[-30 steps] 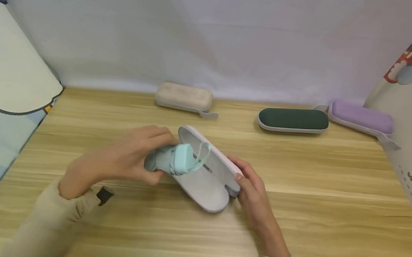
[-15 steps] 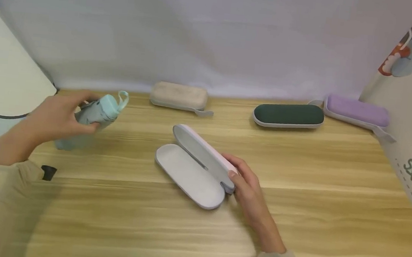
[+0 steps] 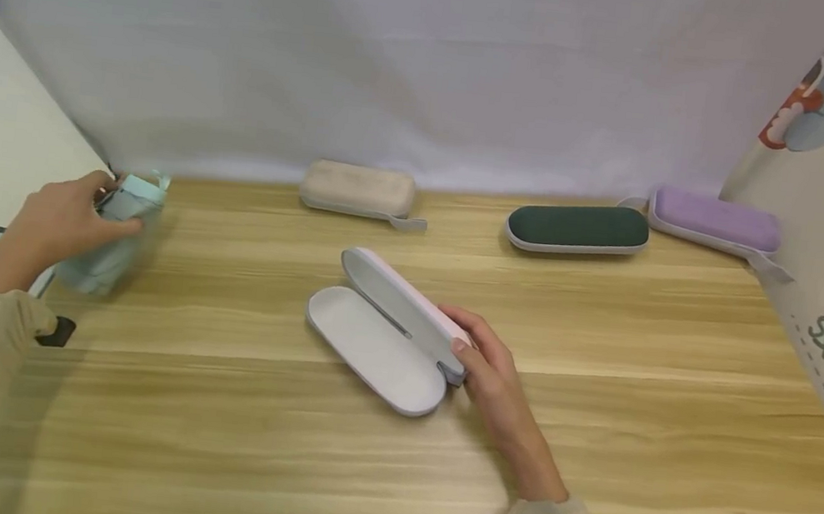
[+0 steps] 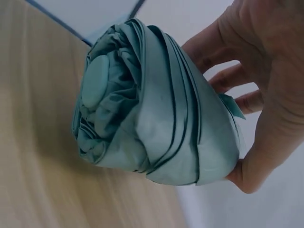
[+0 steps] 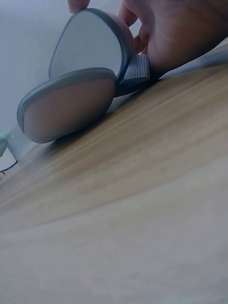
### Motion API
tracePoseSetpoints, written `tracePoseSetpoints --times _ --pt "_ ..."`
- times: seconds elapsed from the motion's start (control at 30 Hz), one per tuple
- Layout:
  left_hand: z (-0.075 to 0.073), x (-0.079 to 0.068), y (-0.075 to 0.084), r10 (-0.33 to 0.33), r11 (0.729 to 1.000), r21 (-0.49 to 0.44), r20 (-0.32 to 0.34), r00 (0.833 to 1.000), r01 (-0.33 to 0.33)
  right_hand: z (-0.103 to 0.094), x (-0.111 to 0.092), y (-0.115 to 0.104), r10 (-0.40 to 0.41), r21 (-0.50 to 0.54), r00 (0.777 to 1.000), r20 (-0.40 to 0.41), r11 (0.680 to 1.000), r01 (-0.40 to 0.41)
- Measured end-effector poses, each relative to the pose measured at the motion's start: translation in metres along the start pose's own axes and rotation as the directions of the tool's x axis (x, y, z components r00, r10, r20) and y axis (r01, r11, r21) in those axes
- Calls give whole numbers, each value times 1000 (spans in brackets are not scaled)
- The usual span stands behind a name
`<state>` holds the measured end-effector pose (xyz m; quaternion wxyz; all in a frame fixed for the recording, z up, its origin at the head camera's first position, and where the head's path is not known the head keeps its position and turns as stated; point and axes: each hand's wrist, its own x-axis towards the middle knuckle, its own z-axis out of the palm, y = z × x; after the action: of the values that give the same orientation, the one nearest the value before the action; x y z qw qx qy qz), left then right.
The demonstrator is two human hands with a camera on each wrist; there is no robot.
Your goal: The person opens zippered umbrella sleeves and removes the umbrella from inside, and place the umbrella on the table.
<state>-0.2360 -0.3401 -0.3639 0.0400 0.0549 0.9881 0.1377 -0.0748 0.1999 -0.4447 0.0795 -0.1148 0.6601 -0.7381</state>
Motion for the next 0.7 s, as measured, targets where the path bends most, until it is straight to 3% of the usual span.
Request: tracePoseSetpoints --times 0.13,0.33,0.53,0.7 --pt "8 0 -18 -60 998 12 39 997 60 1 0 2 4 6 1000 2 1000 -4" --pt "9 0 -29 -117 993 44 174 978 111 3 0 0 -2 13 1000 -13 1000 2" --pt "6 5 -28 -102 994 65 310 945 86 2 0 -1 12 11 1000 -12 1000 -12" --pt "-4 11 -9 -95 993 100 402 911 60 1 0 0 7 7 1000 -12 1000 -7"
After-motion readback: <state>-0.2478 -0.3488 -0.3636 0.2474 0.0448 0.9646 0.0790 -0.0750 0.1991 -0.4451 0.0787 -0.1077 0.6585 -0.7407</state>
